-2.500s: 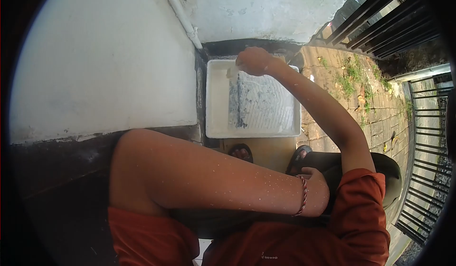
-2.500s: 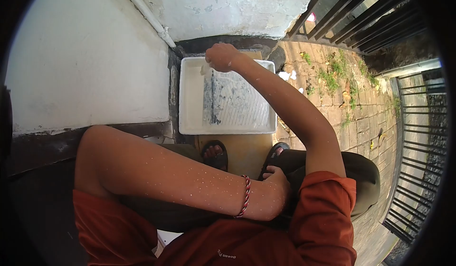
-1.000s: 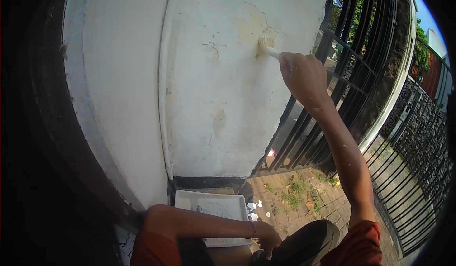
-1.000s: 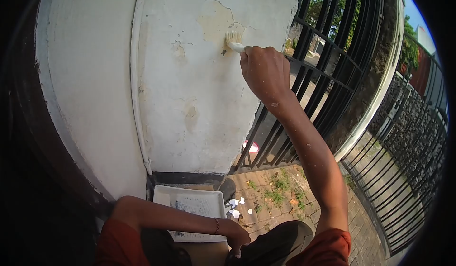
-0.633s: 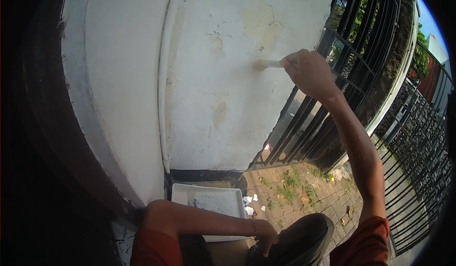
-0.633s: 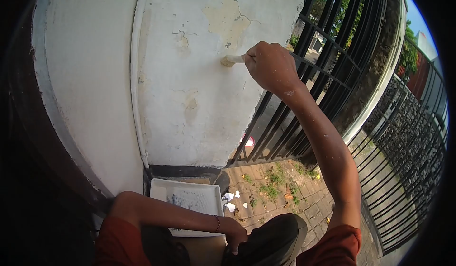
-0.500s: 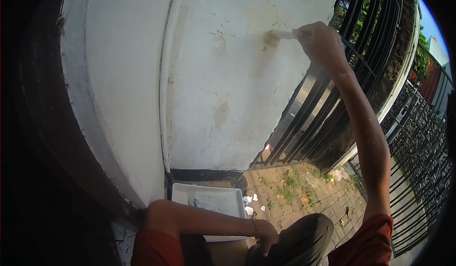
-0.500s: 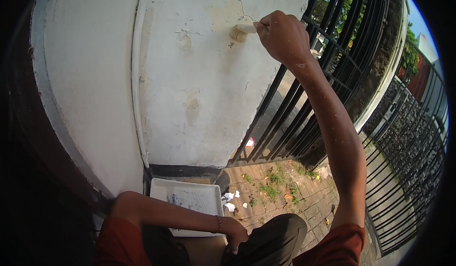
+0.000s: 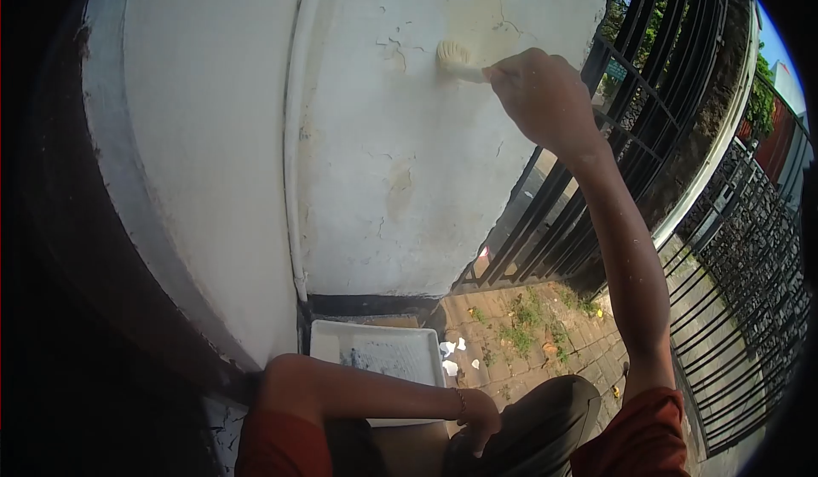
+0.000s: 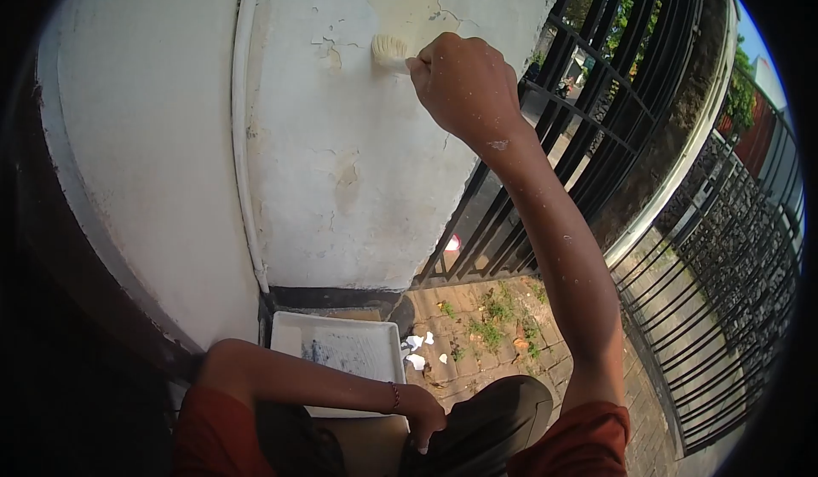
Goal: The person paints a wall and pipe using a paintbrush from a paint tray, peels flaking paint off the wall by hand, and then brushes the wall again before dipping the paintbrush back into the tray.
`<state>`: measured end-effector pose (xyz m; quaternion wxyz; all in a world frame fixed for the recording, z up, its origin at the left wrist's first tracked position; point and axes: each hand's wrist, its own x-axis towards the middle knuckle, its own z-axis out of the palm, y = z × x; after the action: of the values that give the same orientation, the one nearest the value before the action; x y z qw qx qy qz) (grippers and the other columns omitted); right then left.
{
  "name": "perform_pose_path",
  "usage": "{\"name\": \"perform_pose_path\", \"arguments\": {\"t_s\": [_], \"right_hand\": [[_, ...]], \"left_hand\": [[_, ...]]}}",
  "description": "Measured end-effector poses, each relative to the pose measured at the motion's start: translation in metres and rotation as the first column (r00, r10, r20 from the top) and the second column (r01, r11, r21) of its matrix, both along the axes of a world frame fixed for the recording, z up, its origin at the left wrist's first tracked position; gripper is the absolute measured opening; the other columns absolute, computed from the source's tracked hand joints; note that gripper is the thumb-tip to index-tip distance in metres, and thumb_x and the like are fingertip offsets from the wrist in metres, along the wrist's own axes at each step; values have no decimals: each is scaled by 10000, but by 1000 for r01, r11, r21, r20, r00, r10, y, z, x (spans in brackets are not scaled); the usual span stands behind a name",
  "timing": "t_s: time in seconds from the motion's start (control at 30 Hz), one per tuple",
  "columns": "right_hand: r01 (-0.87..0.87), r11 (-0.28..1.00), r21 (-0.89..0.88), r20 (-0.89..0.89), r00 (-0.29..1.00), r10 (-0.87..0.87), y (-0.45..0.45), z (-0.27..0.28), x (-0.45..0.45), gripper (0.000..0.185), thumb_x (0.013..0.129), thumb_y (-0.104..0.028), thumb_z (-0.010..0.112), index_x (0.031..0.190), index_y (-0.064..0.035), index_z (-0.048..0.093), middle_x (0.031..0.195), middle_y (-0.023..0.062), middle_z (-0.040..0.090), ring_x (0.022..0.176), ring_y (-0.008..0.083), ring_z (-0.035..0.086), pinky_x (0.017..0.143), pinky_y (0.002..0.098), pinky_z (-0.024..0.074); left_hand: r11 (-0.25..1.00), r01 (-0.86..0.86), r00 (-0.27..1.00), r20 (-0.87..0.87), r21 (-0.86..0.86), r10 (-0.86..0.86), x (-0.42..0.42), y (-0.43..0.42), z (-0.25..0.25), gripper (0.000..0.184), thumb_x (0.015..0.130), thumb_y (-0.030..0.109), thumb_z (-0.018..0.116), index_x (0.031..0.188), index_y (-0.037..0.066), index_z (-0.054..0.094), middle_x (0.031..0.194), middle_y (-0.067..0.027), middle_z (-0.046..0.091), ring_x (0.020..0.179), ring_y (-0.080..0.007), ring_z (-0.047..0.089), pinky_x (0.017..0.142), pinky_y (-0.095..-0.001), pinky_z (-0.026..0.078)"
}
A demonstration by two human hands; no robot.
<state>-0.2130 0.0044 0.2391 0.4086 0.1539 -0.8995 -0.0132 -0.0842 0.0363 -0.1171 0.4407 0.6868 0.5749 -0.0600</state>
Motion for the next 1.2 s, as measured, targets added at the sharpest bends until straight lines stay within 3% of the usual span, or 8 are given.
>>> {"name": "perform_pose_path", "arguments": {"t_s": [0.2,0.4,0.53,0.73,0.83,1.1,1.17,1.2], "right_hand": [[-29,993,113,203,979,5,7,-12,4,216,859,-202,623,820,-16,726,619,164,640,571,322,634,580,404,506],[16,993,120,-262,965,16,14,61,-11,212,873,-219,624,867,-39,735,564,136,618,528,285,626,534,393,495],[7,1000,29,-452,892,7,13,49,-10,233,905,-265,575,987,-112,730,606,124,619,556,280,629,561,377,482],[-9,982,190,-236,970,54,9,-34,-5,218,879,-198,617,767,-25,689,594,164,607,566,333,629,532,411,498],[-11,979,205,20,1000,7,4,-36,11,223,873,-197,623,751,-21,685,609,168,614,588,333,636,539,416,500],[-94,984,153,-309,941,138,-22,62,-18,213,856,-213,638,798,-22,712,651,165,646,608,330,645,565,415,516],[18,987,157,-447,893,55,-29,86,-13,221,900,-218,543,953,-103,723,610,139,616,544,306,610,563,377,503],[-83,984,159,-514,844,154,-25,95,-18,237,902,-236,525,931,-104,720,602,140,609,533,305,608,561,392,505]], "left_hand": [[999,-16,997,81,-48,19,8,-1,8,617,759,540,690,925,-54,667,850,-161,668,771,-276,648,699,-380,520],[997,-25,998,55,-77,29,0,2,-3,623,752,549,688,944,-43,668,889,-166,667,782,-288,645,707,-393,515],[997,-50,999,13,-55,50,1,0,1,640,741,558,693,994,-29,671,941,-177,674,856,-300,649,751,-406,516],[998,-55,998,-15,-32,54,1,2,-4,634,730,559,708,1018,-6,678,966,-169,679,885,-303,653,762,-416,518],[996,-57,998,-4,-63,57,1,1,2,618,730,550,714,992,-8,681,952,-161,681,871,-300,656,750,-417,521],[997,-59,998,-42,-53,57,-9,3,0,602,734,565,697,913,-10,686,905,-149,683,855,-307,653,732,-431,515],[996,-67,987,-140,63,76,-8,2,3,610,728,566,693,929,-10,685,928,-165,680,890,-328,647,758,-445,507],[996,-66,987,-141,65,75,-8,1,3,610,728,566,693,929,-10,685,928,-165,680,890,-328,647,758,-445,507]]}}
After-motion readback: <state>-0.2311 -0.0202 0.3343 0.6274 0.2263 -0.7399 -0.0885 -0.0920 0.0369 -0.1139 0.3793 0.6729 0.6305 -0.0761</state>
